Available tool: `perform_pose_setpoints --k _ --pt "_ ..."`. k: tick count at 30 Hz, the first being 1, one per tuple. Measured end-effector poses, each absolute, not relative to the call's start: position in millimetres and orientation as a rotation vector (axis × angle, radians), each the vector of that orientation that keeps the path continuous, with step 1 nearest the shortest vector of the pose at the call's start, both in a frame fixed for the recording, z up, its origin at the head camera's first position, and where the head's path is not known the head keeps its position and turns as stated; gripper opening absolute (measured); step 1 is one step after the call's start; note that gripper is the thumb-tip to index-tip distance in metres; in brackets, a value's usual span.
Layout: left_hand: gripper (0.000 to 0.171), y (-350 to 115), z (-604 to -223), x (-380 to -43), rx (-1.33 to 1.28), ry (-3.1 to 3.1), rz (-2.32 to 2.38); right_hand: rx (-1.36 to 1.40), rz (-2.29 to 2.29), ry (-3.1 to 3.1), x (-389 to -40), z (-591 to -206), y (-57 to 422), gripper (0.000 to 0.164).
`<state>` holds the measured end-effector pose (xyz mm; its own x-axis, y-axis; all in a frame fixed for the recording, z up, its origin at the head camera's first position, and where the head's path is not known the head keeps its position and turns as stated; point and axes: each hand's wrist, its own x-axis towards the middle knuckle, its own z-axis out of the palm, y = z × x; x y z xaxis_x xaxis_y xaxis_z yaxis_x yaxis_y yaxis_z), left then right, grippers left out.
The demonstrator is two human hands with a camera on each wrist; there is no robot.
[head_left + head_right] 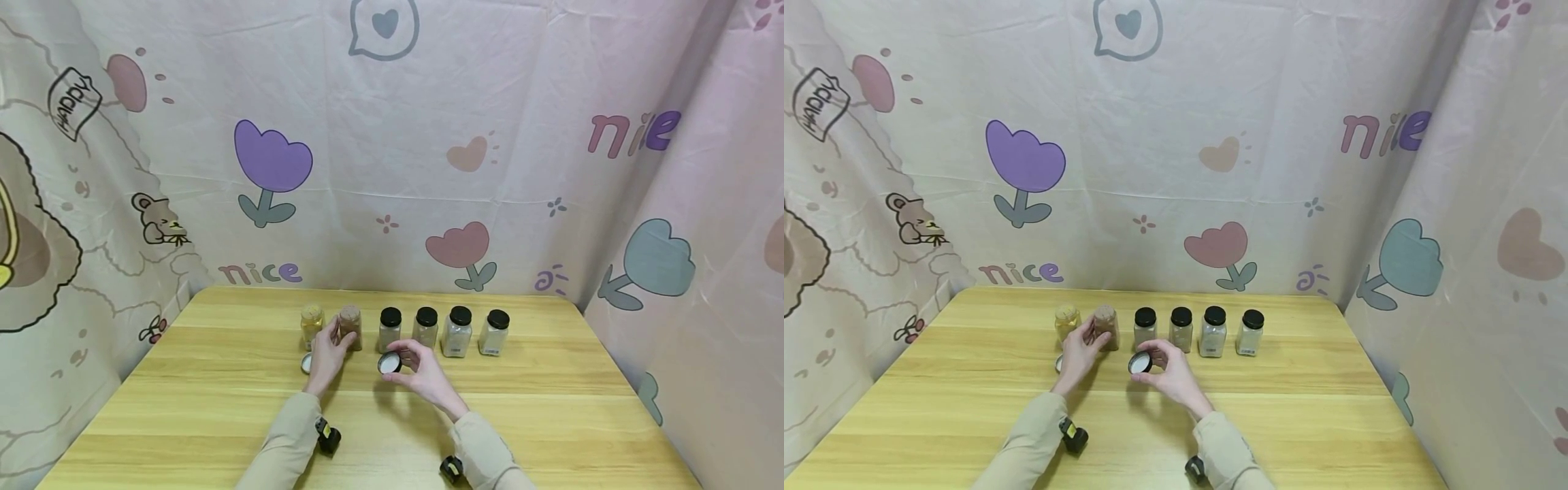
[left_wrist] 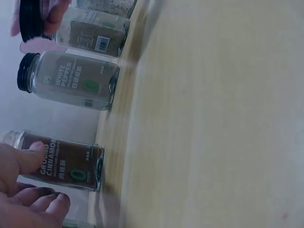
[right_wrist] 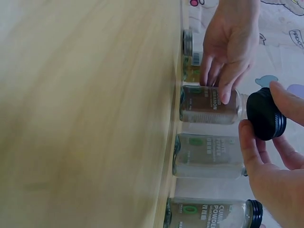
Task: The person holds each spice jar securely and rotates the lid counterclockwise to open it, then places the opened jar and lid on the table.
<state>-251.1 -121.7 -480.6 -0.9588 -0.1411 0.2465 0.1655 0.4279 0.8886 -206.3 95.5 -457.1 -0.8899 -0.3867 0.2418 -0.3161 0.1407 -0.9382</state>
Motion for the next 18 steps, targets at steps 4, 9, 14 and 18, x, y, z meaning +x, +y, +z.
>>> perform_pose_setpoints --k 4,9,14,18 --pt "0.064 -122 -478 -245 0.029 -2.437 -1.531 -0.690 -1.882 2.335 -206 -456 93 0.048" --pt "0.056 -125 -476 -235 0.018 -2.426 -1.520 -0.661 -1.841 2.371 -208 -459 90 0.046" --pt "0.042 -130 -478 -228 0.065 -2.384 -1.474 -0.647 -1.791 2.394 -214 -462 84 0.047" --pt "0.035 -135 -476 -225 0.111 -2.312 -1.536 -0.697 -1.745 2.401 -218 -462 77 0.047"
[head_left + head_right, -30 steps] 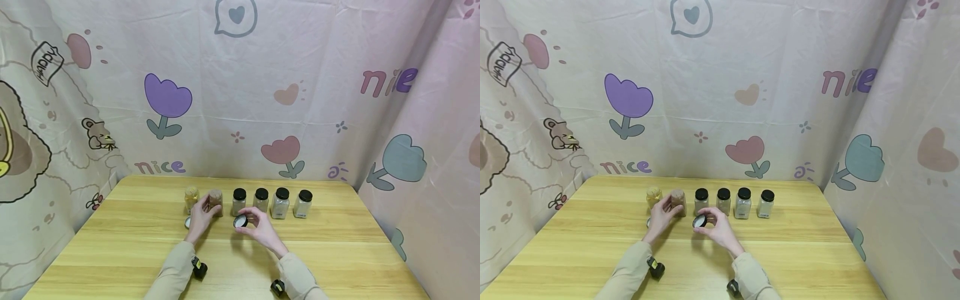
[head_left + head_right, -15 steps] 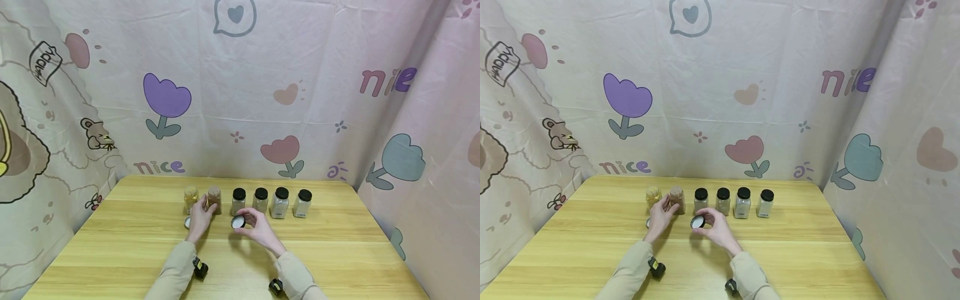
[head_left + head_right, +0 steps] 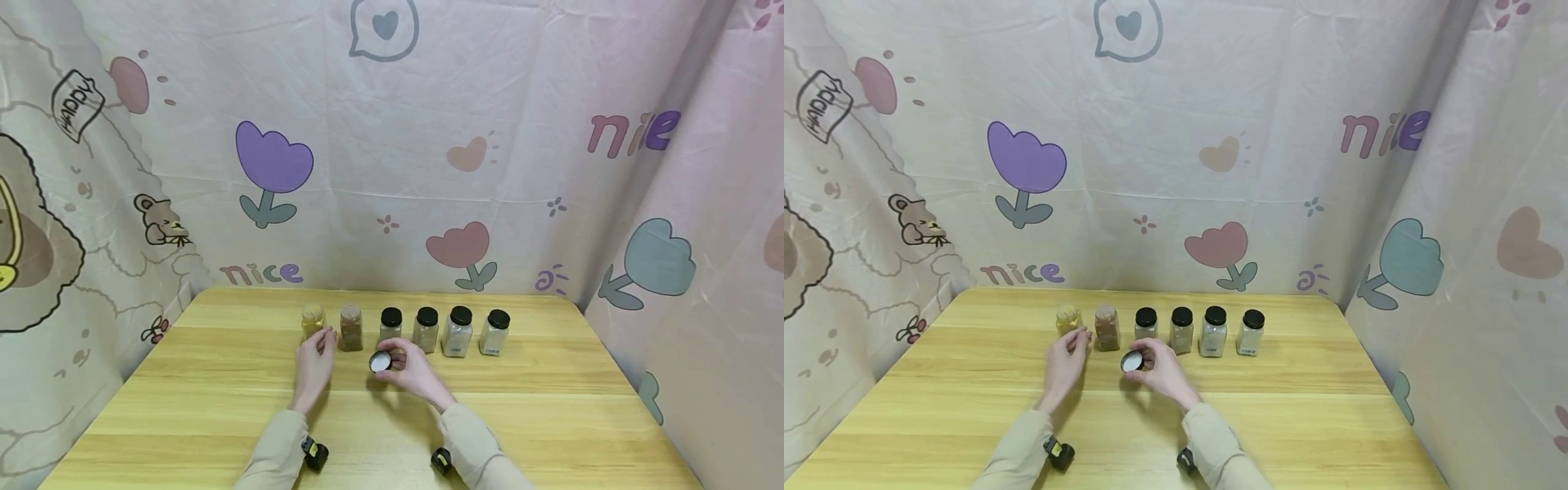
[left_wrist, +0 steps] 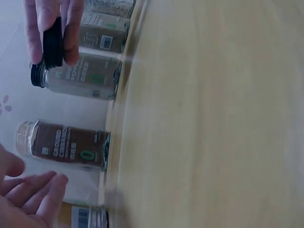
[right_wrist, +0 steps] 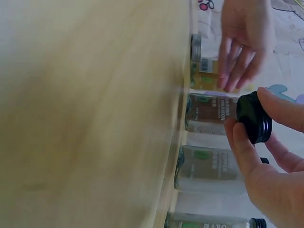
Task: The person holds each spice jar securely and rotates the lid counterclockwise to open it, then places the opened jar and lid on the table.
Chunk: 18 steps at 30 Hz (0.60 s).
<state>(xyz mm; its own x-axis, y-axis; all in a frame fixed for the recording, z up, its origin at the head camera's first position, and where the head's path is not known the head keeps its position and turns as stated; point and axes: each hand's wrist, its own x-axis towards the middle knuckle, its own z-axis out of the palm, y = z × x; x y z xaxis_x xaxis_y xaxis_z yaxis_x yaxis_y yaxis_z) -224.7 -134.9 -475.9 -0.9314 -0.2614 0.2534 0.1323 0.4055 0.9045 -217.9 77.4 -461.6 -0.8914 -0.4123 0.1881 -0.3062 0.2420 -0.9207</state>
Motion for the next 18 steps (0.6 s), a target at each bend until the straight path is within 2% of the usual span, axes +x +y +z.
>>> perform_pose_setpoints --k 6,18 --pt "0.038 -142 -472 -222 0.169 -2.189 -1.643 -0.752 -1.622 2.456 -227 -461 64 0.048" --pt "0.038 -161 -470 -218 0.237 -2.000 -1.730 -0.624 -1.463 2.509 -237 -461 42 0.044"
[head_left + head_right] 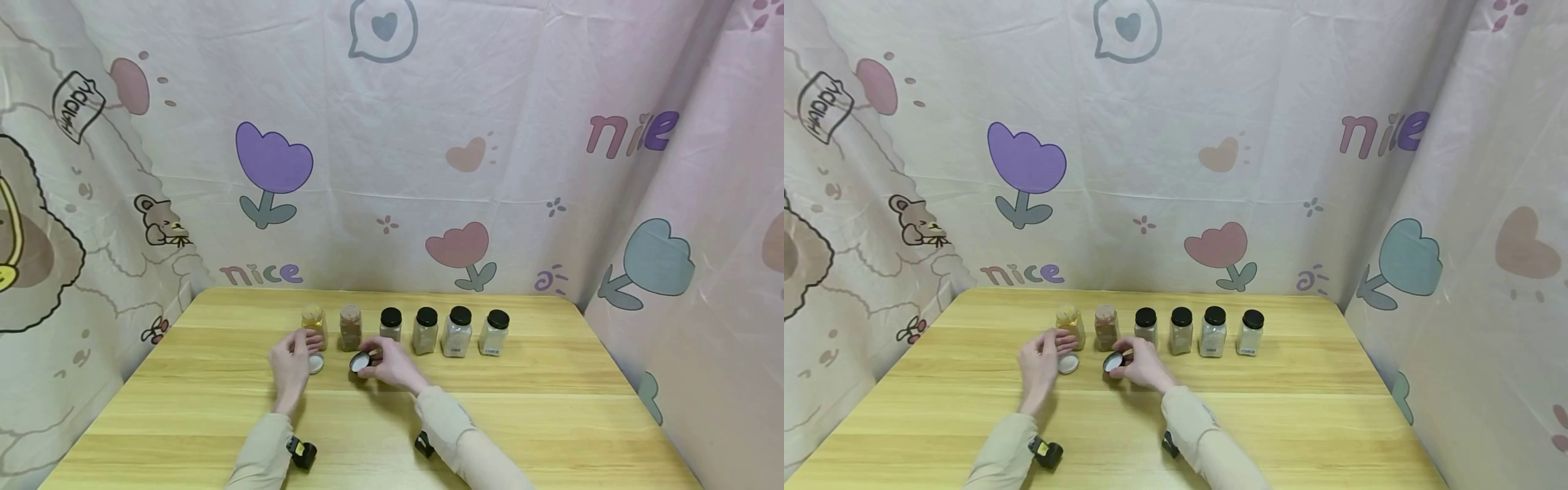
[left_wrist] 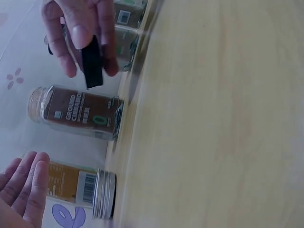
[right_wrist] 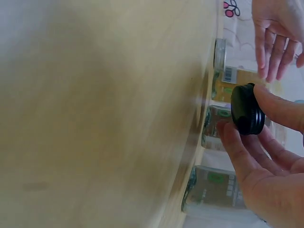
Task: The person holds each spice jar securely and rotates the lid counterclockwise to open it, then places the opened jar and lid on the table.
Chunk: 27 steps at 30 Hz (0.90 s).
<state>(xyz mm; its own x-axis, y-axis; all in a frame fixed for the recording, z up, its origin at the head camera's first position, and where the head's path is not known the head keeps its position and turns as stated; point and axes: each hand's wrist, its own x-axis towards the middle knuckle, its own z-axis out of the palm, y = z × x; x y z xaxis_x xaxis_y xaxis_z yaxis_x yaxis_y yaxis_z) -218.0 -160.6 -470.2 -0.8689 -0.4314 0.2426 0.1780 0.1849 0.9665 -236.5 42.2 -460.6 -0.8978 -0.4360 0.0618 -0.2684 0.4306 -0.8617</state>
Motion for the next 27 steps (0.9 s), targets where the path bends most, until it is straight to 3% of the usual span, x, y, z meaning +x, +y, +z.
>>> perform_pose_setpoints --k 27 --pt "0.029 -173 -474 -219 0.329 -1.969 -1.878 -0.717 -0.991 2.780 -253 -464 14 0.037"
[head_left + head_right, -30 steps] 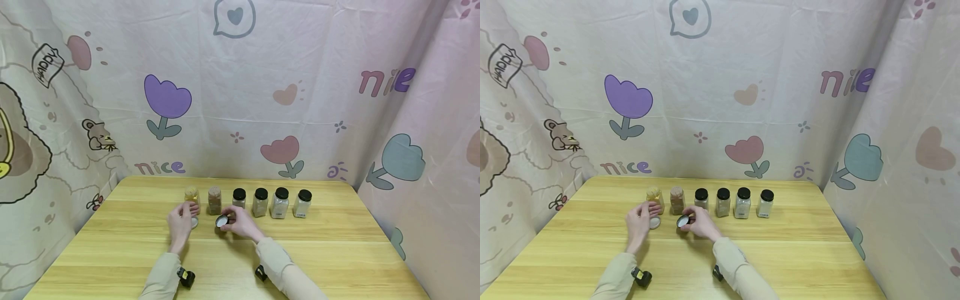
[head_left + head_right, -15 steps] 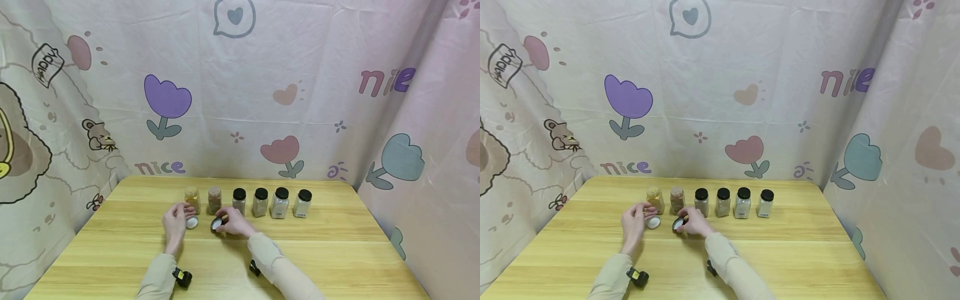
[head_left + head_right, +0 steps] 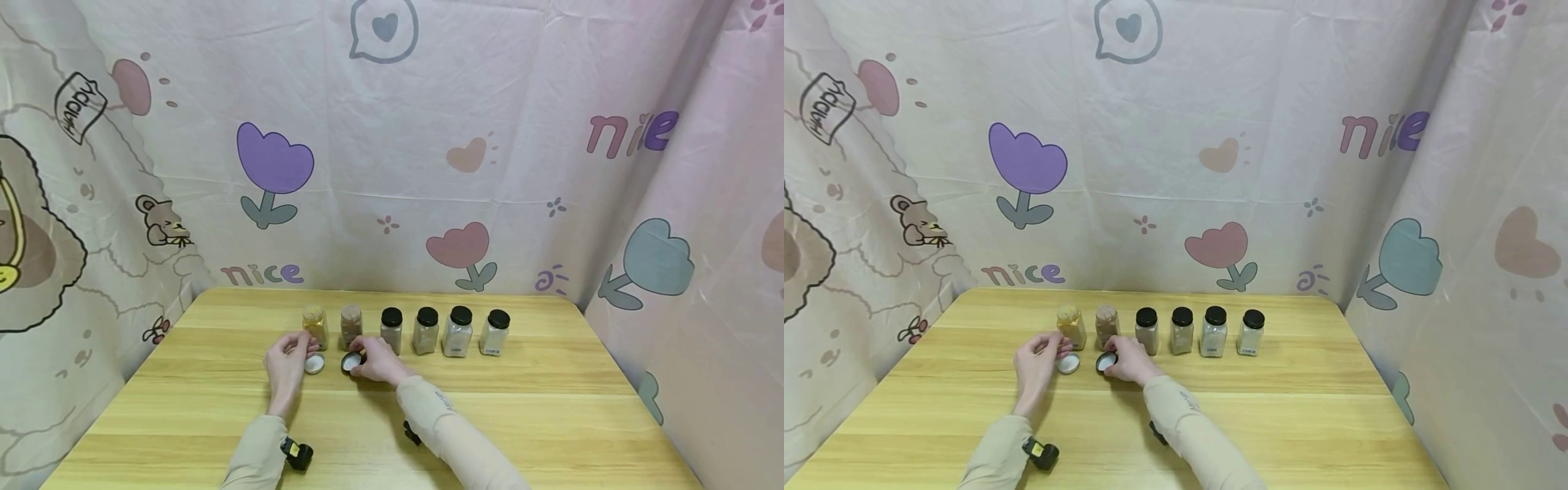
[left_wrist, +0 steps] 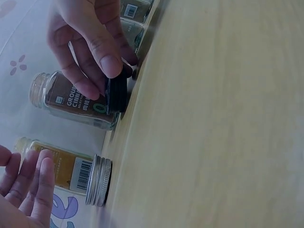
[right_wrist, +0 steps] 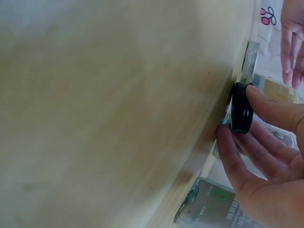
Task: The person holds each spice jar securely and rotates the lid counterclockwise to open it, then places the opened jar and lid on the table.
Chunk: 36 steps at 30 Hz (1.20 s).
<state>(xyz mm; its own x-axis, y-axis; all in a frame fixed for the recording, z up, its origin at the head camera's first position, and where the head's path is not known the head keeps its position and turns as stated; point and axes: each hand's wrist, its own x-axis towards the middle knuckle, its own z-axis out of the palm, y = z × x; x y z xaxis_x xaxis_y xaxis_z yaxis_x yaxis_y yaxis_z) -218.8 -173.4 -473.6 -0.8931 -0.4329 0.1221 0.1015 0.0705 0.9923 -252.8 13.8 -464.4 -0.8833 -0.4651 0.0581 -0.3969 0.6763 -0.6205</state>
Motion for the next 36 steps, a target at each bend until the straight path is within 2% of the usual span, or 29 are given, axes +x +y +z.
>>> perform_pose_setpoints --k 8,16,25,36 --pt "0.036 -174 -475 -218 0.308 -1.979 -1.825 -0.716 -0.874 2.847 -252 -464 10 0.037" --pt "0.032 -173 -476 -219 0.287 -1.988 -1.795 -0.675 -0.821 2.917 -249 -463 12 0.040" --pt "0.023 -170 -474 -217 0.293 -1.983 -1.817 -0.710 -1.080 2.860 -247 -463 29 0.039" --pt "0.022 -167 -472 -218 0.303 -1.988 -1.820 -0.688 -1.436 2.763 -243 -460 44 0.031"
